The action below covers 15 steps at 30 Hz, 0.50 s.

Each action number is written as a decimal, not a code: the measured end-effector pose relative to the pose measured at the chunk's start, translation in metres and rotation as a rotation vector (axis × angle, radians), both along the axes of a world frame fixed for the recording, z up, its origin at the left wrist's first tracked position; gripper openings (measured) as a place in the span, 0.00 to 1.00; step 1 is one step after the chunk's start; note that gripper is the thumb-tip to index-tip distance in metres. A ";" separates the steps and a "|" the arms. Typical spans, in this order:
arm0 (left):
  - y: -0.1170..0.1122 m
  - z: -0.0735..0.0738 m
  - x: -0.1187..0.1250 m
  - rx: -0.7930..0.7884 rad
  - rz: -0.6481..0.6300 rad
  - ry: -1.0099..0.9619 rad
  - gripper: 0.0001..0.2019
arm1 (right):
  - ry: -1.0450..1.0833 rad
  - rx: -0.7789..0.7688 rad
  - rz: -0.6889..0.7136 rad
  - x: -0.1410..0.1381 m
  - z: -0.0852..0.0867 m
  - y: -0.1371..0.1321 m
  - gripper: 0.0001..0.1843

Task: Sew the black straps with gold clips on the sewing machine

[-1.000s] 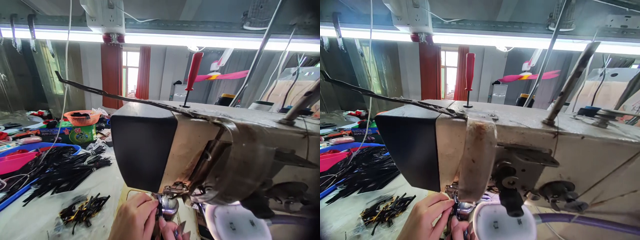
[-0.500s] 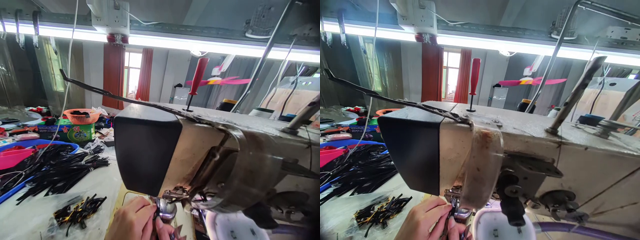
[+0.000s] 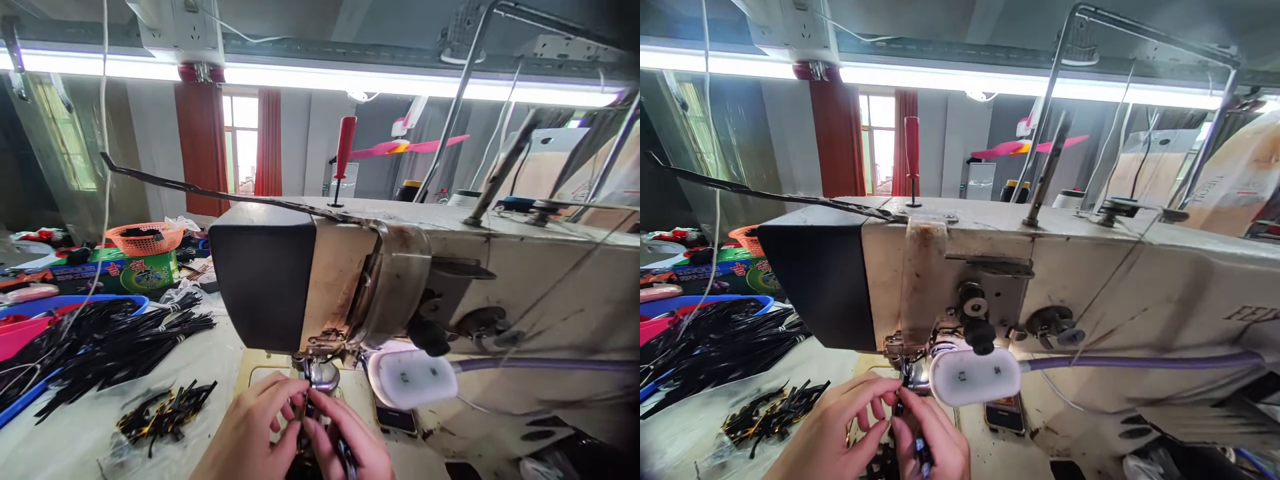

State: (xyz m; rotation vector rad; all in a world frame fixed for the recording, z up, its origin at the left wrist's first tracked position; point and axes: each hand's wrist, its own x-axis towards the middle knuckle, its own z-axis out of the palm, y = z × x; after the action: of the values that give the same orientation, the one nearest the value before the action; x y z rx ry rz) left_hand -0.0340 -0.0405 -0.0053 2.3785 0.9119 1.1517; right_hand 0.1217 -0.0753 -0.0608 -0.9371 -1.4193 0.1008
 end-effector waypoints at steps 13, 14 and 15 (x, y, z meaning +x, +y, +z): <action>0.002 -0.004 0.018 -0.212 -0.038 -0.228 0.14 | 0.050 -0.108 0.057 0.006 0.017 -0.008 0.11; 0.002 -0.005 0.019 -0.243 -0.049 -0.244 0.14 | 0.026 -0.106 0.065 0.007 0.017 -0.008 0.12; 0.002 -0.005 0.019 -0.268 -0.053 -0.255 0.14 | -0.016 -0.101 0.073 0.010 0.018 -0.007 0.13</action>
State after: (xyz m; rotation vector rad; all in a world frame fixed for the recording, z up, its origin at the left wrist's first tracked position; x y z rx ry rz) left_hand -0.0149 -0.0382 -0.0105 1.9789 0.8513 1.1960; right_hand 0.1315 -0.0825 -0.0429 -0.9703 -1.4750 0.2217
